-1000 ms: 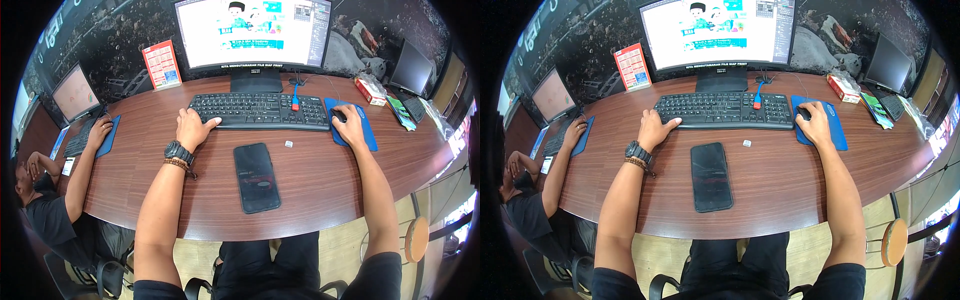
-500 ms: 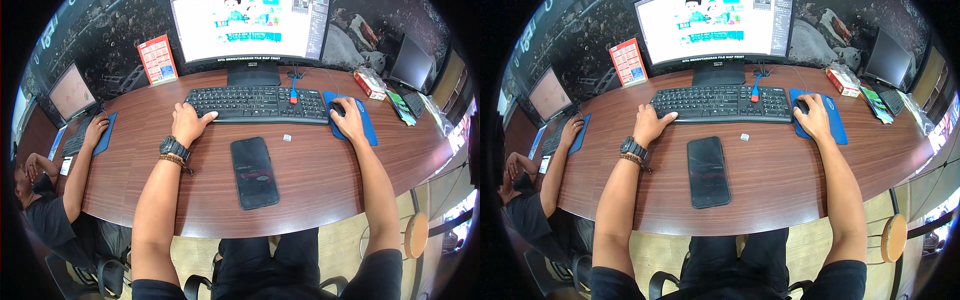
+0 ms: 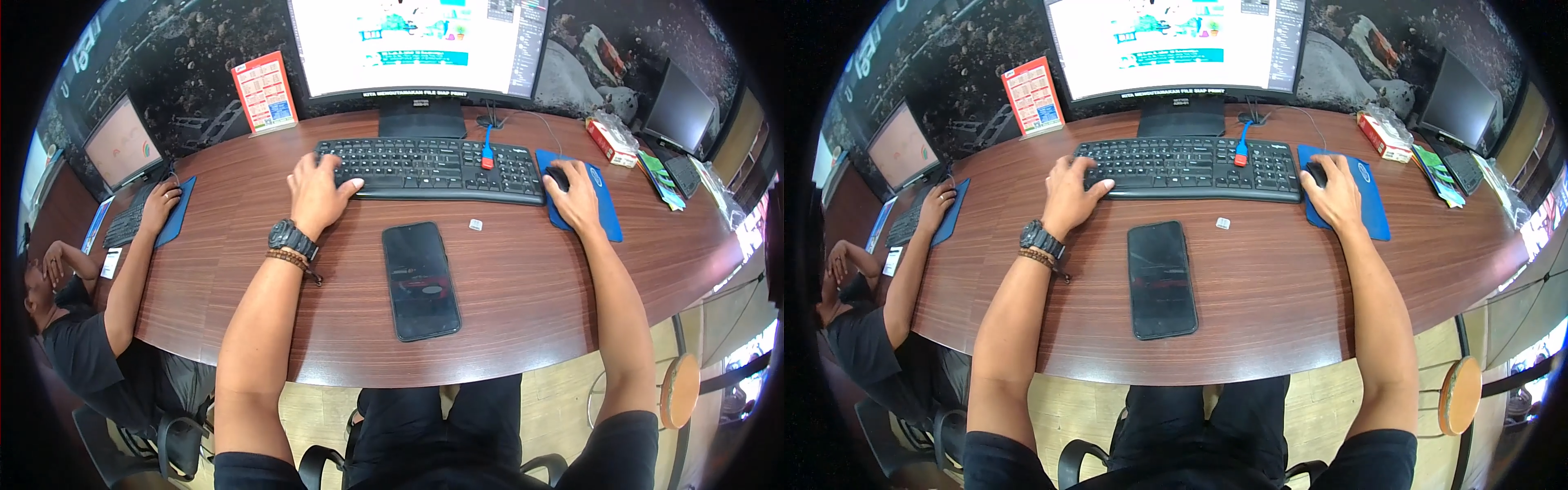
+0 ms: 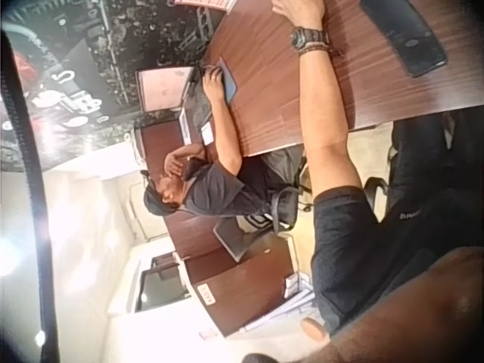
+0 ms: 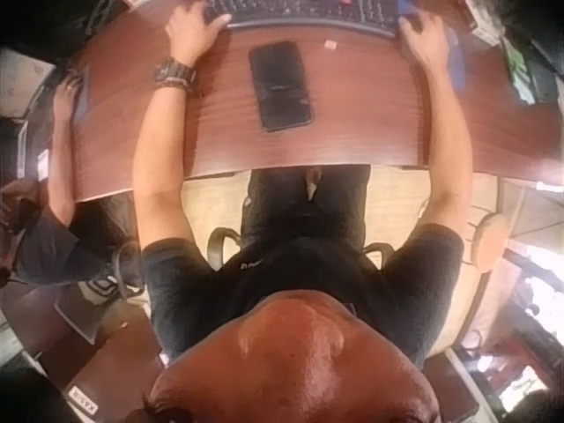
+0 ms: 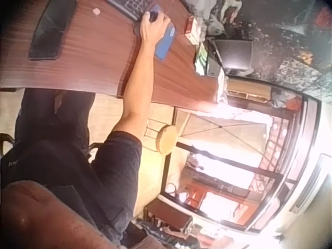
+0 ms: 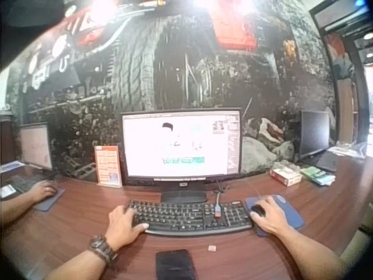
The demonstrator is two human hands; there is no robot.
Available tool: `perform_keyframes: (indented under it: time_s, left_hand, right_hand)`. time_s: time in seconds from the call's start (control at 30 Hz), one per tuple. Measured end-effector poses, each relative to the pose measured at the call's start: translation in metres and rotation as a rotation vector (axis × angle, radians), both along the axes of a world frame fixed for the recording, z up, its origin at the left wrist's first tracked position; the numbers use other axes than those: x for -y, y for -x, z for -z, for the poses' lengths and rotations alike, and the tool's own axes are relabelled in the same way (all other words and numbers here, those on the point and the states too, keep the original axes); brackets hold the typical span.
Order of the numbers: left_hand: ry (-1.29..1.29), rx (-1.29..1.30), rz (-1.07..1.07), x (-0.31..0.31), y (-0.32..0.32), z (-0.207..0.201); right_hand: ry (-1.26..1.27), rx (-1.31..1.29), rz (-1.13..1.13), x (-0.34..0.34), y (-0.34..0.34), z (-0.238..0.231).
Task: Editing posters and educational graphics using design software on a computer.
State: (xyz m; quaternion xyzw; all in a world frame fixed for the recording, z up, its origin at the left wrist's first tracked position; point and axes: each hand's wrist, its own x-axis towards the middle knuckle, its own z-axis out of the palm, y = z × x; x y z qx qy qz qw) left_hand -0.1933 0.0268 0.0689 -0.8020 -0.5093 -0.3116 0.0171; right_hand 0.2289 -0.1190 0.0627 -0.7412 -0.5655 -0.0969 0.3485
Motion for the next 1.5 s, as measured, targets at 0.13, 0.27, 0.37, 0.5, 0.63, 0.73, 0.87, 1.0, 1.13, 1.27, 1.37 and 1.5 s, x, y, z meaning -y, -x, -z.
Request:
perform_keyframes:
  time_s: [0.13,0.27,0.37,0.5,0.63,0.73,0.87,1.0,1.13,1.27,1.37,1.5]
  left_hand:
    - [-0.051,-0.042,0.115,0.005,-0.011,0.002]
    - [-0.047,-0.036,0.081,0.006,-0.012,0.002]
    - [-0.063,0.011,0.027,0.004,-0.011,0.003]
    - [-0.01,0.048,-0.06,0.007,-0.013,-0.003]
    - [0.007,0.027,-0.117,0.005,-0.012,-0.001]
    - [0.028,0.019,-0.117,0.004,-0.011,0.0]
    - [0.079,0.033,-0.108,0.004,-0.011,-0.002]
    - [0.059,-0.001,-0.111,0.001,-0.01,0.001]
    - [0.067,-0.009,-0.115,0.001,-0.012,0.001]
    - [0.05,-0.018,-0.111,0.001,-0.011,0.002]
    - [0.054,-0.018,-0.115,0.001,-0.01,0.002]
    - [0.069,-0.008,-0.119,0.002,-0.012,0.002]
  right_hand:
    - [-0.057,0.004,-0.054,-0.001,-0.009,0.006]
    - [-0.075,-0.02,-0.093,0.0,-0.006,0.005]
    - [-0.082,-0.031,-0.102,-0.001,-0.006,0.006]
    - [-0.074,-0.025,-0.096,0.0,-0.007,0.005]
    - [-0.06,-0.036,-0.091,-0.001,-0.004,0.002]
    - [-0.037,-0.023,-0.076,-0.001,-0.005,0.003]
    - [-0.017,-0.015,0.001,0.0,0.001,-0.003]
    - [-0.023,-0.012,0.024,-0.002,0.004,-0.001]
    - [-0.047,-0.01,-0.089,-0.002,-0.005,0.003]
    - [-0.05,-0.009,-0.127,-0.001,-0.003,0.001]
    - [-0.043,-0.016,-0.128,-0.001,-0.001,0.002]
    - [-0.066,-0.008,-0.146,-0.003,-0.005,0.005]
